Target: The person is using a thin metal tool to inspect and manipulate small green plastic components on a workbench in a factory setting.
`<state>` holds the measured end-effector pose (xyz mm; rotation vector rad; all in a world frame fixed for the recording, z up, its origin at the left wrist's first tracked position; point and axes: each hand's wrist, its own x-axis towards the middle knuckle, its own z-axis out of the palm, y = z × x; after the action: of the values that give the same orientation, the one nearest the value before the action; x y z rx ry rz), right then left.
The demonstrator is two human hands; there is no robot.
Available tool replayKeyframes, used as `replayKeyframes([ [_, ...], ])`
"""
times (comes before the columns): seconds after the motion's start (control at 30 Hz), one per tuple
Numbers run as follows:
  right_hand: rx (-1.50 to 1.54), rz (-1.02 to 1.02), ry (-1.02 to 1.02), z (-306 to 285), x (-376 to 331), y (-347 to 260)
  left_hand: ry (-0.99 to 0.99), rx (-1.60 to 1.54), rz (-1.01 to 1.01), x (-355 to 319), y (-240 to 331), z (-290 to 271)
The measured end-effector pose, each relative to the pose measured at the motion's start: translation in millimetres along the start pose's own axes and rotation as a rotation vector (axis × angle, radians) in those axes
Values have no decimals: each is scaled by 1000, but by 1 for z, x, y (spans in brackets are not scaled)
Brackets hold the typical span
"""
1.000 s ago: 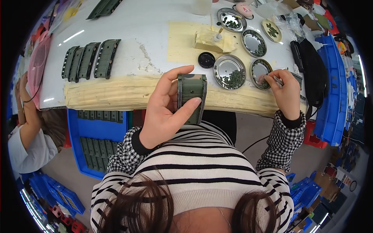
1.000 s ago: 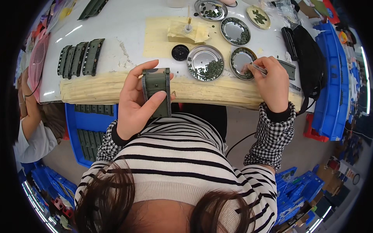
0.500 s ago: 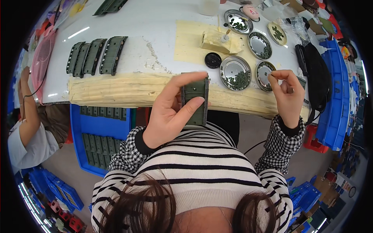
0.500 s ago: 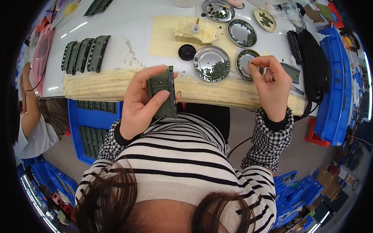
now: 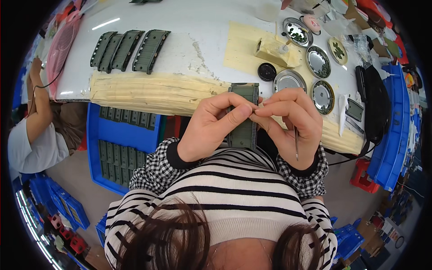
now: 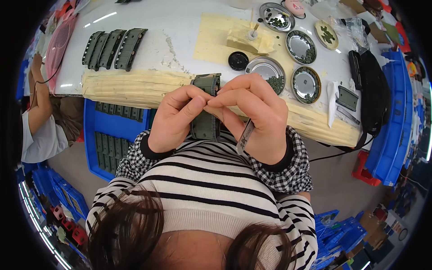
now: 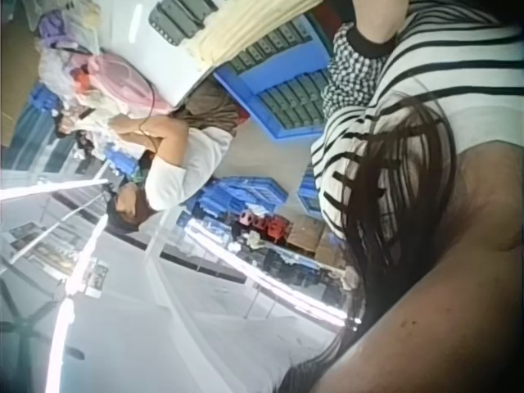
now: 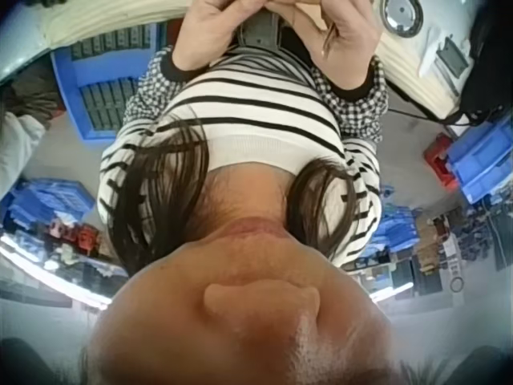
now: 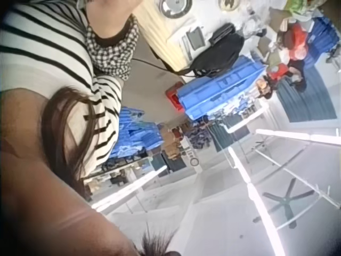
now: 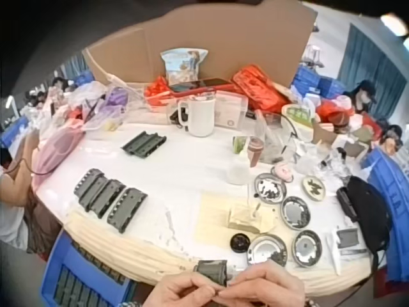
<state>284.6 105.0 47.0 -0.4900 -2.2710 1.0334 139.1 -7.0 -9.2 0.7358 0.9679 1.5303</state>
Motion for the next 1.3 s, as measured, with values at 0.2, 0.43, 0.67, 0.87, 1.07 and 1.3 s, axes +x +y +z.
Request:
replayKeyframes([
  [0.2, -217, -271, 14, 3, 5, 5, 43, 37, 2, 2, 5, 0],
  [0.43, -223, -217, 23, 1, 9, 2, 48, 91, 77, 1, 3, 4],
  [0.67, -209, -117, 27, 5, 16, -5, 179, 528, 290, -3, 3, 12],
  [0.87, -217, -161, 23, 10, 22, -2, 155, 871, 357, -5, 12, 9],
  [1.07, -276, -245, 16, 8, 25, 2, 138, 961, 401, -3, 12, 9],
  [1.3, -451, -345, -17, 7, 21, 1, 127, 956, 440, -4, 12, 9],
])
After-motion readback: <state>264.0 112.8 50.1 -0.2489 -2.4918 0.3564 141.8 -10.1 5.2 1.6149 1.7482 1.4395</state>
